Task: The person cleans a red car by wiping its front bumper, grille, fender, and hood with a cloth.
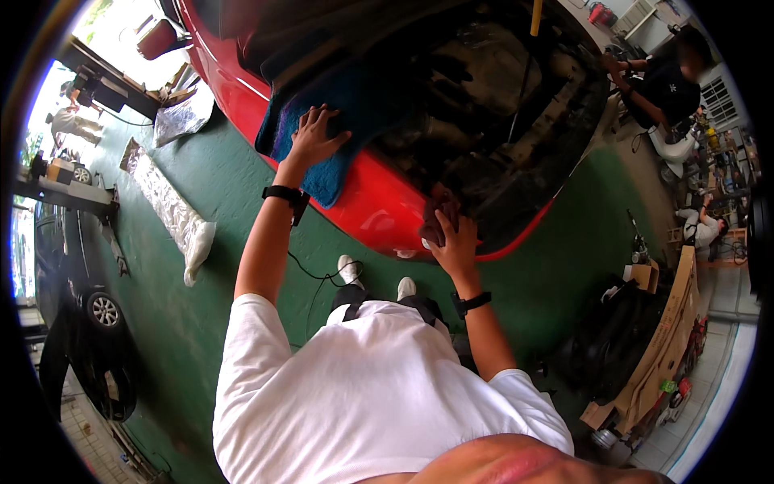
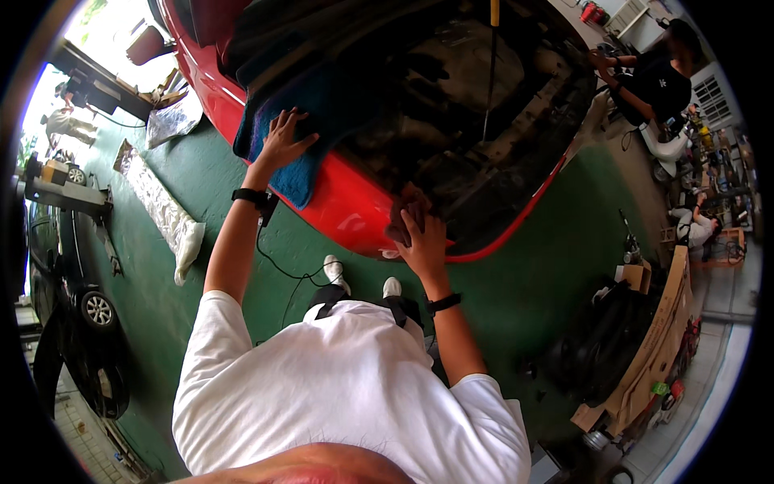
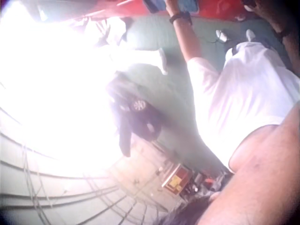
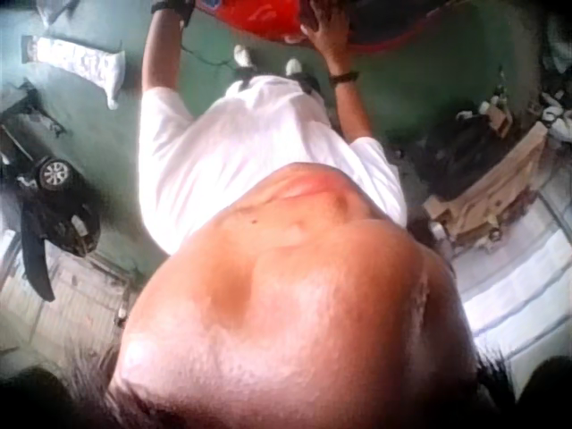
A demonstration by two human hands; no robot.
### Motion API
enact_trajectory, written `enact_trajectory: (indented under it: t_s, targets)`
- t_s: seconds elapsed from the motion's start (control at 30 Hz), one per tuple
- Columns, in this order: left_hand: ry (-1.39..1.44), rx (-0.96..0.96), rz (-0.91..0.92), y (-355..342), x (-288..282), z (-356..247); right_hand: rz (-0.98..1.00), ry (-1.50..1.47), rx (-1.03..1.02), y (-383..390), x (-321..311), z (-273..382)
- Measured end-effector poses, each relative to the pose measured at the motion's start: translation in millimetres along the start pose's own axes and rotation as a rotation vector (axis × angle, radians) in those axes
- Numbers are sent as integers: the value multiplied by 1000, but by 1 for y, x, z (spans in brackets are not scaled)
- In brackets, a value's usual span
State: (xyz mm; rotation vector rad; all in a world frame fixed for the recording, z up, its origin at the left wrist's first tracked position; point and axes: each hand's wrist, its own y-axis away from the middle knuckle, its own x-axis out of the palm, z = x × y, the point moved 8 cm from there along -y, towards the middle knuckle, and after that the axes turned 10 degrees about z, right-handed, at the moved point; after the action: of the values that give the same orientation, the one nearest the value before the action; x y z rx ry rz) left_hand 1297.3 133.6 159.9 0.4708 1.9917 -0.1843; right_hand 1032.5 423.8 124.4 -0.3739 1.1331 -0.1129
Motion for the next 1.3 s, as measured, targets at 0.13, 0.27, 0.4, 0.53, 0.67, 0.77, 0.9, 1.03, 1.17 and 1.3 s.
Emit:
enact_trajectory:
  t_s: [0.13,0.27,0.4,0.53,0.67,0.77,0.9,1.03,1.17,1.3]
  targets:
    - [-3,183,90,-15,-2,18,-123,38,102,-19,-10,8]
    - [-285,92,387,-10,-23,-22,-275,-215,412,-44,-16,-3]
    - [-48,560,367,26,-51,-100,-207,-539,658,-92,13,4]
    - [392,687,598,64,-47,-113,-350,-868,713,-142,40,28]
    - [357,799,340,36,-70,-83,-455,-1184,502,-205,44,80]
    - [196,681,-32,-3,-107,-23,-290,-609,284,-216,28,109]
    - [46,30,-453,-70,-173,147,-19,179,329,-218,58,97]
    - [218,-224,-369,-96,-162,170,-225,-314,448,-204,68,43]
    - [193,-122,-536,-103,-121,219,-295,-533,530,-215,74,47]
    - [131,-139,-259,-109,-115,171,-445,-597,453,-184,51,23]
